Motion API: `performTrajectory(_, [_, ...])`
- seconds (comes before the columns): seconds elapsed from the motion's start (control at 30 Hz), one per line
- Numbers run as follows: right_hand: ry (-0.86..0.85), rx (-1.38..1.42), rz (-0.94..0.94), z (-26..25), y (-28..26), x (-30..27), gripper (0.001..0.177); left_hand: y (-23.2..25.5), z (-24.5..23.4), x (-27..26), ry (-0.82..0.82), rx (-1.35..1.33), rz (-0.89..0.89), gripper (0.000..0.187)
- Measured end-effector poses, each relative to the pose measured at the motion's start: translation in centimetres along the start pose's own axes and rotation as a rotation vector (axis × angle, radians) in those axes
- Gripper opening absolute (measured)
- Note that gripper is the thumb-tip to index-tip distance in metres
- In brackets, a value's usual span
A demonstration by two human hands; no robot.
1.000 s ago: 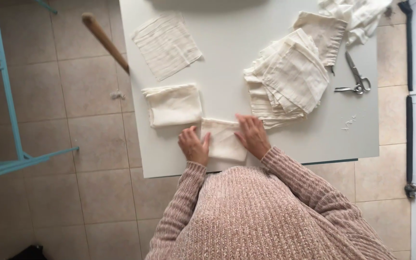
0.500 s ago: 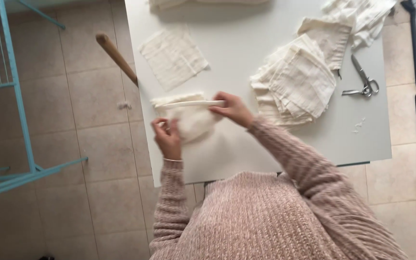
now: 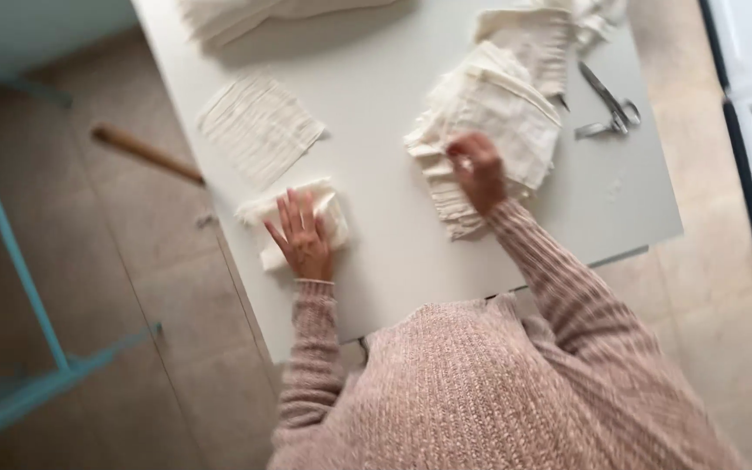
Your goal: Folding and organizing small square pieces of white fabric on a work table.
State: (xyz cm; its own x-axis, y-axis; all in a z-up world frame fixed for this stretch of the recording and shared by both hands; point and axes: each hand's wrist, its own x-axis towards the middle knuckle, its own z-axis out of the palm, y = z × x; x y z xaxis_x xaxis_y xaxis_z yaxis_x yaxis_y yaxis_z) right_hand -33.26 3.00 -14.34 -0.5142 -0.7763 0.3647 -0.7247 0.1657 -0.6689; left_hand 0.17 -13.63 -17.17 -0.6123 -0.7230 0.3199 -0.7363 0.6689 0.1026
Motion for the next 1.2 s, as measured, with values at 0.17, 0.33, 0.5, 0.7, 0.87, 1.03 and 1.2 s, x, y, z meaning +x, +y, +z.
performTrajectory(0.17, [-0.188, 0.348, 0.083, 5.3, -6.6, -3.1, 0.013, -4.3, -1.5, 2.3, -0.117, -0.252, 0.039, 0.044])
performTrajectory(0.33, [-0.343, 0.636, 0.126, 13.0, -13.9, -3.3, 0.027, -5.4, -2.5, 2.4, -0.253, -0.407, 0.225, 0.051])
performTrajectory(0.5, [-0.739, 0.395, 0.341, 16.7, -11.8, -5.1, 0.021, -5.4, -0.3, 1.2, -0.379, -0.392, 0.211, 0.054])
performTrajectory(0.7, [-1.032, 0.428, 0.574, 12.7, -10.9, -6.3, 0.023, -3.3, -1.3, 1.9, -0.422, -0.332, 0.178, 0.052])
performTrajectory(0.87, [-0.469, 0.845, 0.655, 1.4, -5.8, -1.2, 0.022, -2.0, -1.0, 1.4, -0.480, -0.250, 0.206, 0.085])
performTrajectory(1.03, [0.271, -0.396, 0.035, -6.8, 4.1, 6.2, 0.019, -2.3, 0.0, 0.3, -0.428, -0.073, 0.231, 0.117])
performTrajectory(1.2, [0.205, -0.475, 0.148, -6.5, 8.4, 7.5, 0.023, 0.6, -6.1, 3.1, -0.219, -0.240, 0.222, 0.096])
